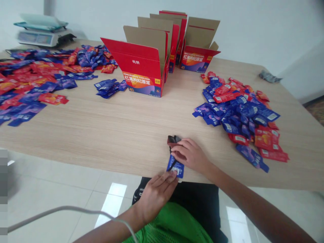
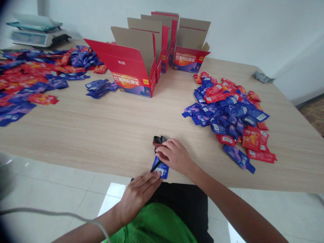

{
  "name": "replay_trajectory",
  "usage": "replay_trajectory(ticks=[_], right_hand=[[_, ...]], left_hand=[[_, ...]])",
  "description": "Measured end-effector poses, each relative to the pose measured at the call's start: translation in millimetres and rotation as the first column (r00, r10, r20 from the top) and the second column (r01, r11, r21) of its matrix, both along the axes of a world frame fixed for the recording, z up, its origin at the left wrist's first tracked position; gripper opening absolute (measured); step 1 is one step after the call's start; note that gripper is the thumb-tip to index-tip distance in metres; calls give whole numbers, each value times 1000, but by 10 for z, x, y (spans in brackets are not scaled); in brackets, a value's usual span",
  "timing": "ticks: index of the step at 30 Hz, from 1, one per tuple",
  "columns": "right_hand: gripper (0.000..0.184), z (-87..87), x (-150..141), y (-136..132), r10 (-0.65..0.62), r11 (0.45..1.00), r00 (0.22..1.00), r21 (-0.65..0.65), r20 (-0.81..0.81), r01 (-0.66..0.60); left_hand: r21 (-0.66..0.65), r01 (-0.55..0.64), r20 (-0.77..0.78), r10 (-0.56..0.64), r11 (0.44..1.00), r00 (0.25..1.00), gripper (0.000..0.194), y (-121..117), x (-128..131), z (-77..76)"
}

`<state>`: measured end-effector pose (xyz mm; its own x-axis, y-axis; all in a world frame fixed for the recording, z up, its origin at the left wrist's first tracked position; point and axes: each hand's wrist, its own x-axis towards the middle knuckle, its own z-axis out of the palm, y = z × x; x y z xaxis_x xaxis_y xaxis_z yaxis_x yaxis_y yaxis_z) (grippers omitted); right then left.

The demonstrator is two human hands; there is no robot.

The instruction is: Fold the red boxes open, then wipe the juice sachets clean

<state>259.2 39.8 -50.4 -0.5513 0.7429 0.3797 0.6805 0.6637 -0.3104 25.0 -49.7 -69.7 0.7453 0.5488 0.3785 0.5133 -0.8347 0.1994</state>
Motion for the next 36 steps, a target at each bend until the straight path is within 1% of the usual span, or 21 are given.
replay_trajectory(ticks=[2,4,6,8,9,10,12,13,14,16,17,19,22,24,26,28,30,31,33,35,36], right_hand=[[15,32,154,288,-69,997,996,23,54,68],[16,128,281,495,-154,987,985,65,77,149],[17,270,331,546,-255,961,967,111,-7,254],[18,411,277,414,-299,942,943,115,-149,316],[19,462,214,290,-278,948,940,103,-199,302],[19,491,136,142,-230,964,948,85,-218,253],[17,465,-29,-168,-52,997,985,46,-165,60],[15,414,-96,-298,34,999,992,16,-118,-32],[12,345,-143,-395,93,996,992,-8,-89,-94],[9,189,-165,-460,129,991,990,-35,-63,-131],[8,118,-142,-424,112,993,991,-29,-68,-114],[9,14,-47,-239,53,999,996,-6,-71,-54],[12,-23,142,181,-40,998,999,44,-23,41],[12,32,255,430,-106,991,994,89,29,103],[12,140,322,564,-191,972,982,143,5,189],[15,278,319,536,-267,944,956,167,-123,285],[18,398,238,347,-283,936,924,137,-258,325],[18,436,175,209,-255,949,923,110,-287,296],[16,441,29,-94,-116,990,961,48,-250,132],[12,354,-95,-336,60,998,984,-15,-167,-63],[11,285,-131,-403,123,991,982,-37,-140,-130]], left_hand=[[-13,0,12,1,1000,1000,36,3,-3,18],[-23,-3,15,4,1000,1000,36,3,-9,26],[-31,-7,17,8,999,1000,35,2,-14,29],[-39,-9,18,10,999,1000,34,1,-16,26],[-38,-6,18,7,999,1000,34,1,-15,22],[-37,-3,16,4,999,1000,34,-1,-12,13],[-46,-18,28,20,999,999,32,-5,-3,-14],[-56,-27,43,30,998,999,29,-8,1,-30],[-67,-33,57,37,997,998,27,-11,6,-47],[-72,-29,74,35,997,997,25,-13,10,-67],[-60,-18,71,22,998,997,26,-13,9,-68],[-29,-2,50,3,1000,999,31,-8,4,-48],[-30,0,24,1,1000,1000,35,2,-7,8],[-49,-4,13,5,999,1000,35,5,-11,36],[-63,-12,13,12,998,1000,35,5,-12,48],[-66,-18,22,20,998,1000,35,2,-9,44],[-61,-21,33,24,998,999,35,-3,-1,34],[-58,-21,37,23,998,999,34,-5,4,27],[-72,-30,51,33,997,998,33,-9,17,15],[-104,-39,87,48,994,995,29,-9,28,8],[-119,-37,102,50,992,993,29,-8,31,9]])
